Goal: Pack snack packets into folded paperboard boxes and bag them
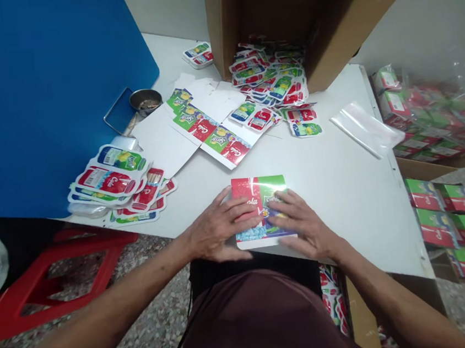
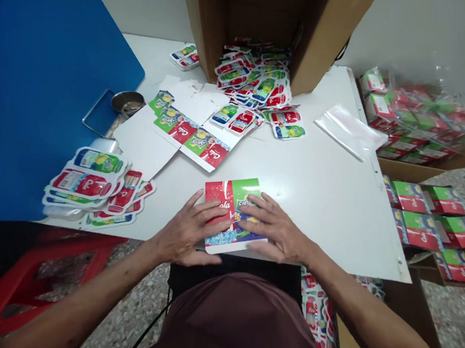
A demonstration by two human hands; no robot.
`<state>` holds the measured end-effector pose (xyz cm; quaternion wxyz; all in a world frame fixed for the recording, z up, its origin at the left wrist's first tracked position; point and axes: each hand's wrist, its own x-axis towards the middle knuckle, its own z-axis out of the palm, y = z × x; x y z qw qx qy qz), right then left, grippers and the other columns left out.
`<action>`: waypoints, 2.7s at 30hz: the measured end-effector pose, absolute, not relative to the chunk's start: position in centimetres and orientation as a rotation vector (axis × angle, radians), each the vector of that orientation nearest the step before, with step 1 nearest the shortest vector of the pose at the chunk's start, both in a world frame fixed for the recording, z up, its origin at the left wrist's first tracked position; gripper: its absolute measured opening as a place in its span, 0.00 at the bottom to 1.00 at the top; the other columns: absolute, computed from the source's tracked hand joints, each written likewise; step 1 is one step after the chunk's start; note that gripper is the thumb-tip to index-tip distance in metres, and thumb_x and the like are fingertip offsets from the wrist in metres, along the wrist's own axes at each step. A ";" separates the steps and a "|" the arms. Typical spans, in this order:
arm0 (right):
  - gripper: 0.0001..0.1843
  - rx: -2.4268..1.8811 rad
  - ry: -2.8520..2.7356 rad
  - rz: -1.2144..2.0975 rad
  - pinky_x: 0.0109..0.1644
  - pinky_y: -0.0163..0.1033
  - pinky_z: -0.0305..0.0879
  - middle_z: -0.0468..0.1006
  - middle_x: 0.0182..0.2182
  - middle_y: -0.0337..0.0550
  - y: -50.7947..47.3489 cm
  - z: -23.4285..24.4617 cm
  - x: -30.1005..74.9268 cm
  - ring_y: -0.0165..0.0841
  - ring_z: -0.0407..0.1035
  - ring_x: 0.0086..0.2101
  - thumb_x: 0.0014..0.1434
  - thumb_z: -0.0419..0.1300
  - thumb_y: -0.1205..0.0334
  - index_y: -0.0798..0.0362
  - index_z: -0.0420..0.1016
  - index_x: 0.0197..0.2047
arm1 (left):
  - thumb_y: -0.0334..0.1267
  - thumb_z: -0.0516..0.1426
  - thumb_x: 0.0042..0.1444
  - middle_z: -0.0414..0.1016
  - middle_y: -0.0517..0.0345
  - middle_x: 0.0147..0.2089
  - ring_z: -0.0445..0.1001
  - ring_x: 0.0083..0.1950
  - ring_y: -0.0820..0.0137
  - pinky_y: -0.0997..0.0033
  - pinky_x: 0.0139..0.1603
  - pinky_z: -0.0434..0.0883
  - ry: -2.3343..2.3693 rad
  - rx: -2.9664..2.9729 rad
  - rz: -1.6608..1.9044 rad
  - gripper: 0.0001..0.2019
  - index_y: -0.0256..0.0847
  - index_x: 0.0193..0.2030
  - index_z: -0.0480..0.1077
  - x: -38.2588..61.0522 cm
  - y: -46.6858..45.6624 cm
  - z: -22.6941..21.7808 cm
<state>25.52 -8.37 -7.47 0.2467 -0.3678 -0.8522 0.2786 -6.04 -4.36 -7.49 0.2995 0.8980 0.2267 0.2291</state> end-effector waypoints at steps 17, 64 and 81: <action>0.20 -0.992 -2.407 0.767 0.77 0.66 0.40 0.78 0.60 0.29 -7.8 -10.1 26.0 0.44 0.64 0.67 0.60 0.66 0.35 0.27 0.81 0.53 | 0.38 0.62 0.59 0.78 0.62 0.64 0.64 0.75 0.52 0.32 0.78 0.41 0.565 2.333 0.672 0.23 0.67 0.59 0.76 -4.1 -5.3 -10.5; 0.37 -0.754 -2.284 0.327 0.72 0.61 0.61 0.76 0.64 0.43 -9.0 -10.5 25.9 0.44 0.62 0.69 0.65 0.67 0.67 0.37 0.63 0.73 | 0.38 0.68 0.60 0.80 0.50 0.61 0.61 0.76 0.52 0.41 0.75 0.61 0.586 2.734 1.091 0.21 0.44 0.60 0.75 -3.8 -6.2 -10.6; 0.17 -1.310 -1.550 0.511 0.56 0.46 0.75 0.78 0.52 0.49 -9.4 -4.8 22.9 0.40 0.75 0.51 0.69 0.62 0.60 0.43 0.76 0.60 | 0.31 0.62 0.64 0.83 0.56 0.55 0.77 0.63 0.60 0.59 0.64 0.75 0.988 2.192 1.212 0.13 0.48 0.53 0.80 0.4 -5.1 -5.5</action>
